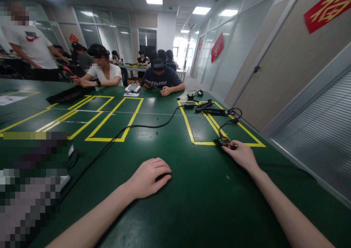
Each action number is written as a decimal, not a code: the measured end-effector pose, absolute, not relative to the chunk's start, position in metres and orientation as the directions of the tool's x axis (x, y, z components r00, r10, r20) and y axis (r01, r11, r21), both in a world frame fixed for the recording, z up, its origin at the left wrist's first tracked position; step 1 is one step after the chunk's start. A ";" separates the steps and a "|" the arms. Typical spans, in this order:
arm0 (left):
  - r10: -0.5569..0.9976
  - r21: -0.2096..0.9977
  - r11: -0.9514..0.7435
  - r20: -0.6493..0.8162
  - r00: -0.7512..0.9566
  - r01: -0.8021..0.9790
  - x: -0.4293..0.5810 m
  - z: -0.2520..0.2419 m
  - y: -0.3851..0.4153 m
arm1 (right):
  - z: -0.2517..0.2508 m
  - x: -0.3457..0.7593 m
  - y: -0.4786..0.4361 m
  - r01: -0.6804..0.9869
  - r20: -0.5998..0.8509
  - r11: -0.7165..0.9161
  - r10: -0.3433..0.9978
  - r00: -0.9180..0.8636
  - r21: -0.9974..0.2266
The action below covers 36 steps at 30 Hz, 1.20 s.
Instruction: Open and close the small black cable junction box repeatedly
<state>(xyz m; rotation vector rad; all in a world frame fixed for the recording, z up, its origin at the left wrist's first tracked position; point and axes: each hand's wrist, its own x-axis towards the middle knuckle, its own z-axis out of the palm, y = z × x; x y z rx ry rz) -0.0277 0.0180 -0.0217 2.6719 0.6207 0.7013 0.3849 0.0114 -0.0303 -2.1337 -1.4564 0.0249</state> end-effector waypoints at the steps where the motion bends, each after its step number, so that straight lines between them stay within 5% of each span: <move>1: 0.479 0.393 -0.859 0.389 0.787 0.329 -0.028 -0.022 0.018 | -0.031 0.369 0.013 0.867 0.295 -0.193 0.888 0.354 -0.459; 5: 0.481 0.394 -0.859 0.404 0.778 0.327 -0.029 -0.019 0.017 | -0.036 0.295 0.003 0.844 0.351 0.109 0.931 0.098 -0.525; 9: 0.444 0.374 -0.886 0.511 0.736 0.275 -0.030 -0.017 0.013 | -0.038 0.223 -0.025 0.628 0.393 0.459 0.884 -0.253 -0.628; 14: 0.398 0.401 -0.894 0.497 0.771 0.202 -0.029 -0.021 0.004 | -0.036 0.182 -0.048 0.435 0.314 0.595 0.766 -0.561 -0.675; 22: 0.421 0.353 -0.891 0.402 0.813 0.287 -0.029 -0.021 0.004 | -0.028 0.195 -0.043 0.578 0.339 0.568 0.820 -0.462 -0.587; 27: 0.468 0.364 -0.868 0.379 0.798 0.337 -0.029 -0.017 0.006 | -0.023 0.194 -0.048 0.533 0.286 0.461 0.880 -0.380 -0.709; 36: 0.500 0.416 -0.839 0.336 0.798 0.351 -0.029 -0.015 0.008 | -0.027 0.195 -0.046 0.575 0.446 0.638 0.770 -0.457 -0.512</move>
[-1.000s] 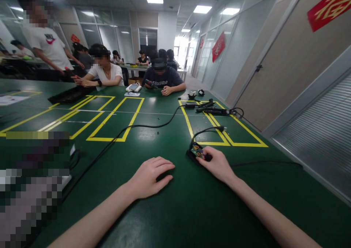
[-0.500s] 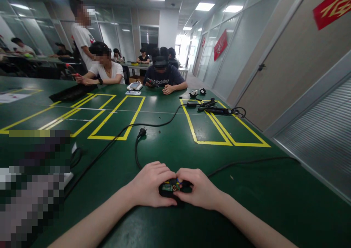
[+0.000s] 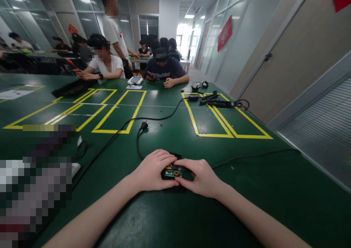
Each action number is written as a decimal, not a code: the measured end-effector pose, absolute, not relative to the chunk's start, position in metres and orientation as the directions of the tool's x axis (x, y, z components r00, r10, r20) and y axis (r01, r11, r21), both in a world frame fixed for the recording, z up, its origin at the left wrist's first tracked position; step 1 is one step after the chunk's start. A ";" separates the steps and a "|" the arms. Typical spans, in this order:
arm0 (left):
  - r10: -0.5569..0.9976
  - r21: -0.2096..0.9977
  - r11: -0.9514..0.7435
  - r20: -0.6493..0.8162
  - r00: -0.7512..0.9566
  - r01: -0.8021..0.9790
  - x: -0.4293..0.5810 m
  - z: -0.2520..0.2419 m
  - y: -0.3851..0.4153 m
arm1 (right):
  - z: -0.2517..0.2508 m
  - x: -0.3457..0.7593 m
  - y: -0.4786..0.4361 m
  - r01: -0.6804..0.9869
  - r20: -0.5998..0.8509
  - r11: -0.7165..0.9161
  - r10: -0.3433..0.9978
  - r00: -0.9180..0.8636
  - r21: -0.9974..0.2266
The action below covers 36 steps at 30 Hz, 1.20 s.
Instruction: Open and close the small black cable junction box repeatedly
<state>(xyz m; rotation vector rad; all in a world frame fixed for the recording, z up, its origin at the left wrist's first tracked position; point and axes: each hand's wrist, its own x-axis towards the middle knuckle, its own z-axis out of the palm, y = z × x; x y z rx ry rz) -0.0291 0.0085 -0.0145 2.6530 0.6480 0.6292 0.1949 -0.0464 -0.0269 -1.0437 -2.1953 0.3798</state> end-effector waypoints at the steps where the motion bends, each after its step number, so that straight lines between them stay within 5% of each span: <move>1: 0.497 0.415 -0.841 0.334 0.801 0.348 -0.030 -0.015 0.009 | -0.027 0.195 -0.045 0.577 0.453 0.644 0.765 -0.458 -0.502; 12: 0.497 0.408 -0.841 0.327 0.804 0.354 -0.040 -0.013 0.018 | -0.023 0.194 -0.039 0.622 0.494 0.689 0.715 -0.495 -0.374; 36: 0.514 0.426 -0.821 0.266 0.815 0.379 -0.036 -0.013 0.016 | -0.031 0.188 -0.040 0.498 0.499 0.641 0.767 -0.403 -0.584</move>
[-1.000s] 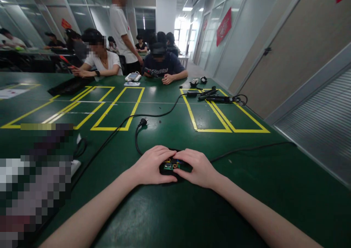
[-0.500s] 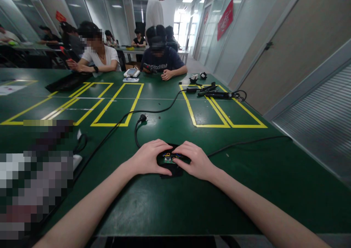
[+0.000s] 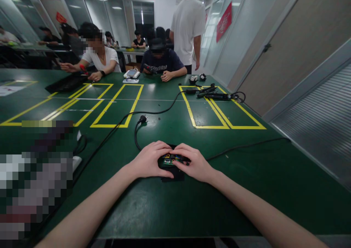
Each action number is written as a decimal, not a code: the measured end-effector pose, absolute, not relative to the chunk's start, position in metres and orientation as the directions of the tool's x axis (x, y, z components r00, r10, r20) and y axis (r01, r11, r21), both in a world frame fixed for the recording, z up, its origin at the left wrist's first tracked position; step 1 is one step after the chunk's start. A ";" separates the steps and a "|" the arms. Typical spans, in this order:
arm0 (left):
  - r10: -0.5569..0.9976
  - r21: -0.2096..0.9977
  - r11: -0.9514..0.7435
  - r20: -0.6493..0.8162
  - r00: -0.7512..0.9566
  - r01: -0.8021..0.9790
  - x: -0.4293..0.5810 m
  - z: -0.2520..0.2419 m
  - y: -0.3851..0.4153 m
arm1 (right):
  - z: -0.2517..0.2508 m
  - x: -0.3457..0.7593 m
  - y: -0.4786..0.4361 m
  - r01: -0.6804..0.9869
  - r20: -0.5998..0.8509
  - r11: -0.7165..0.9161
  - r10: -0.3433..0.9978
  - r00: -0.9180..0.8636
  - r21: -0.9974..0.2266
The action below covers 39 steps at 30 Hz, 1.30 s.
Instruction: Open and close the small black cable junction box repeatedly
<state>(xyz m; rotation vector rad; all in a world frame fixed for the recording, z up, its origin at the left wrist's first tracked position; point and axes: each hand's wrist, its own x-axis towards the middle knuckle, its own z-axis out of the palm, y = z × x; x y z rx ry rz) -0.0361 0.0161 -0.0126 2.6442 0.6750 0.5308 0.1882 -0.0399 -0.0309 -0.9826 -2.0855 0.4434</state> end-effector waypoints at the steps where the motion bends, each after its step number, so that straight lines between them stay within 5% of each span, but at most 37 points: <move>1: 0.521 0.424 -0.820 0.272 0.809 0.385 -0.035 -0.013 0.015 | -0.031 0.188 -0.040 0.506 0.496 0.647 0.762 -0.416 -0.571; 8: 0.551 0.387 -0.819 0.325 0.769 0.424 -0.035 -0.018 0.015 | -0.027 0.192 -0.039 0.612 0.507 0.701 0.702 -0.501 -0.365; 17: 0.572 0.424 -0.802 0.340 0.746 0.421 -0.032 -0.020 0.012 | -0.024 0.199 -0.036 0.568 0.414 0.645 0.764 -0.495 -0.511; 24: 0.612 0.488 -0.776 0.427 0.666 0.400 -0.043 -0.019 0.021 | -0.033 0.205 -0.029 0.652 0.430 0.588 0.805 -0.410 -0.478; 39: 0.636 0.502 -0.741 0.312 0.706 0.446 -0.047 -0.021 0.023 | -0.028 0.201 -0.031 0.655 0.455 0.544 0.829 -0.325 -0.524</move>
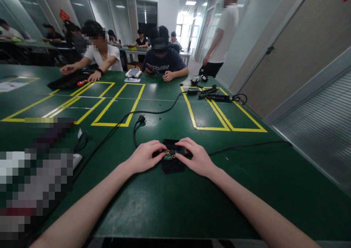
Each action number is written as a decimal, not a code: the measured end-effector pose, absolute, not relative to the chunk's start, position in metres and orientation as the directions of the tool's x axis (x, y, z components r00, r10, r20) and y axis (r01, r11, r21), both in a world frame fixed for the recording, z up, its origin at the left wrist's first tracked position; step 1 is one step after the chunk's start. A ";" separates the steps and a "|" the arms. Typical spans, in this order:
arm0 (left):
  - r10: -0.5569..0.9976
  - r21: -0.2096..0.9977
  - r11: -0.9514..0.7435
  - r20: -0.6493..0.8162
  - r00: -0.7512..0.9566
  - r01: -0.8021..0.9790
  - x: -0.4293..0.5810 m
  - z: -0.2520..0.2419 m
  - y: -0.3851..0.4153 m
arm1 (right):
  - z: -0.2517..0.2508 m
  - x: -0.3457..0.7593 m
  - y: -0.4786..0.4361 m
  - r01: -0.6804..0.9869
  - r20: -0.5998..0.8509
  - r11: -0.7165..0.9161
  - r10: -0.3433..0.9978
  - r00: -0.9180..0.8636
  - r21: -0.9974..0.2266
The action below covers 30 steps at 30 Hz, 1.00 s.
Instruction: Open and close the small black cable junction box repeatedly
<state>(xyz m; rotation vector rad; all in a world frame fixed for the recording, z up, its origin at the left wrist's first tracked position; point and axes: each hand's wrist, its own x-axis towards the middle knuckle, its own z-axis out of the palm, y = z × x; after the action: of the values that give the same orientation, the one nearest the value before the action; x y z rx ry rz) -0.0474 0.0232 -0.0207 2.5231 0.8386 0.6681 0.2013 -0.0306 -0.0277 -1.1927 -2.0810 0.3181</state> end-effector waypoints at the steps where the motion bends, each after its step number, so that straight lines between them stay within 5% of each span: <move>1: 0.641 0.505 -0.736 0.303 0.705 0.451 -0.047 -0.019 0.023 | -0.026 0.203 -0.031 0.667 0.445 0.531 0.837 -0.318 -0.523; 8: 0.685 0.509 -0.702 0.287 0.670 0.499 -0.049 -0.015 0.023 | -0.026 0.219 -0.028 0.727 0.331 0.493 0.868 -0.371 -0.478; 15: 0.679 0.507 -0.702 0.267 0.684 0.500 -0.050 -0.005 0.018 | -0.027 0.218 -0.031 0.730 0.459 0.548 0.815 -0.354 -0.409; 30: 0.572 0.336 -0.800 0.172 0.802 0.498 -0.047 0.001 0.004 | -0.022 0.228 -0.040 0.709 0.314 0.600 0.799 -0.512 -0.371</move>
<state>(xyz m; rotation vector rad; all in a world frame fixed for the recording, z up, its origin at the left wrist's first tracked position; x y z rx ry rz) -0.0472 0.0040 0.0011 2.7161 0.8231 0.3854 0.2280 -0.0402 -0.0216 -1.1995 -2.3757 0.2694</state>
